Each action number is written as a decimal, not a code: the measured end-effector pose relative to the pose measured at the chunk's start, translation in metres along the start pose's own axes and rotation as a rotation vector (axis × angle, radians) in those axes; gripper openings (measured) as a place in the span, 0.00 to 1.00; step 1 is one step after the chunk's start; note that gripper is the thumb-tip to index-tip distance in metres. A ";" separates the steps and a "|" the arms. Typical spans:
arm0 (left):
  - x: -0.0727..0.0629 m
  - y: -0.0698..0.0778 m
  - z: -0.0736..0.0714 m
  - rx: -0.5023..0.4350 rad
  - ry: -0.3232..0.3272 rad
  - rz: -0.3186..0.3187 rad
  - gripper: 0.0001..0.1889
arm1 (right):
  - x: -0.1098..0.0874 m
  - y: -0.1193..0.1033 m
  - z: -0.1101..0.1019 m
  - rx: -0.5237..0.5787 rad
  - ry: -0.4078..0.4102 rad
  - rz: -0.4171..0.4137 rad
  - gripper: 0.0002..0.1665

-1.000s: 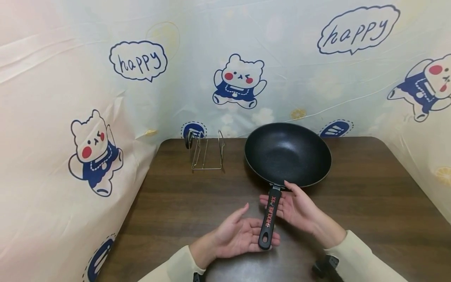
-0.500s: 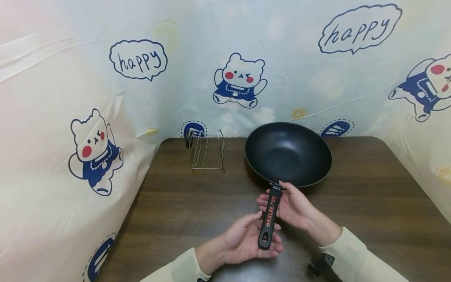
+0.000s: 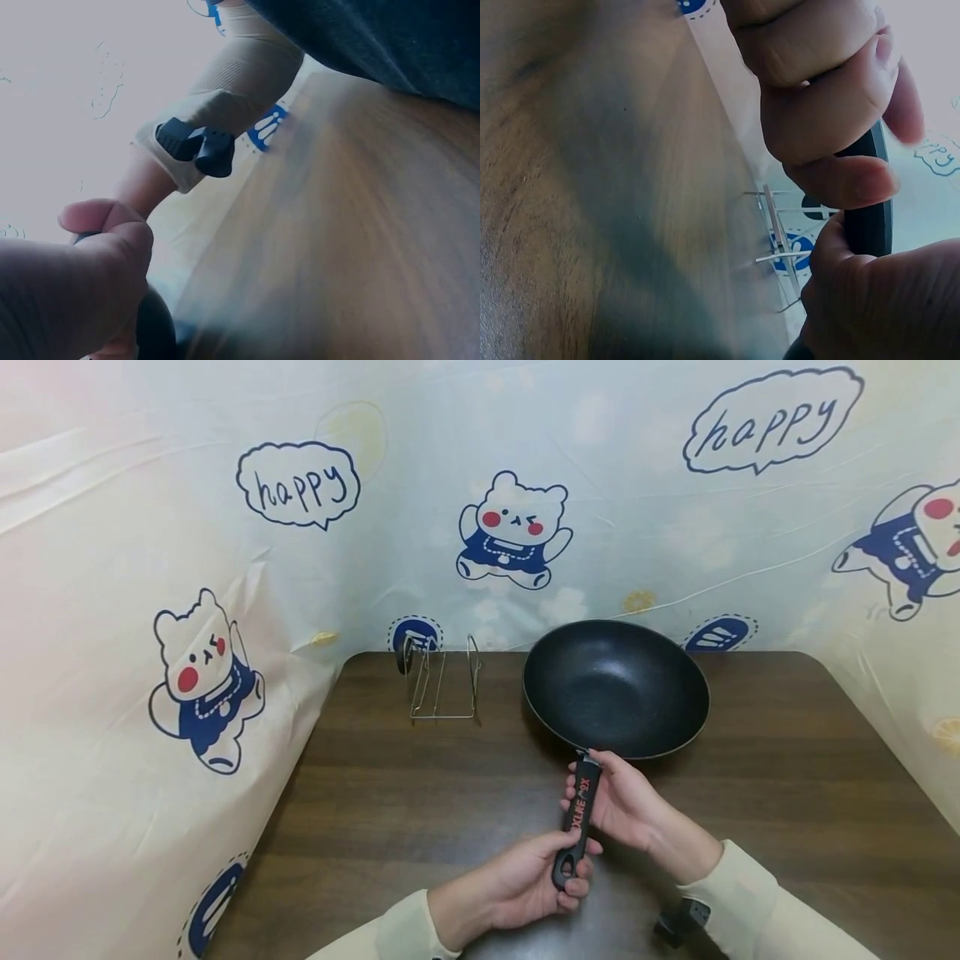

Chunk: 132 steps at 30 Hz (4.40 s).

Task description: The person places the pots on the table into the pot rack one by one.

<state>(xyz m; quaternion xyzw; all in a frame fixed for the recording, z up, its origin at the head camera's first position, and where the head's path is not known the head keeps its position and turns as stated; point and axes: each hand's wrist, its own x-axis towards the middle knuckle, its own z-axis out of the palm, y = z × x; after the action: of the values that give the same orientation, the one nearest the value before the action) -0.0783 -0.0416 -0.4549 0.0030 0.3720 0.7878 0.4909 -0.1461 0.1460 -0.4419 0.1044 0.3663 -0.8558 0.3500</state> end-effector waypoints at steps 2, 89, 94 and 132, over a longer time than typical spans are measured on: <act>0.002 -0.002 0.001 0.012 0.016 0.017 0.14 | 0.000 0.001 0.001 0.006 0.002 0.000 0.22; -0.015 -0.008 -0.002 1.476 0.668 0.438 0.09 | 0.057 0.021 0.044 0.072 -0.314 -0.083 0.18; -0.016 -0.010 -0.004 1.493 0.727 0.444 0.11 | 0.065 0.023 0.044 0.085 -0.433 -0.104 0.17; -0.059 0.036 -0.013 1.593 1.080 0.612 0.13 | 0.109 0.003 0.135 0.015 -0.853 -0.082 0.15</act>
<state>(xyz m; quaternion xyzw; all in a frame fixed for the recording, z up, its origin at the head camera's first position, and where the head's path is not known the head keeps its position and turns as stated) -0.0802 -0.1033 -0.4221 0.0683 0.9455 0.2982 -0.1114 -0.2137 -0.0068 -0.3955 -0.2712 0.1865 -0.8381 0.4350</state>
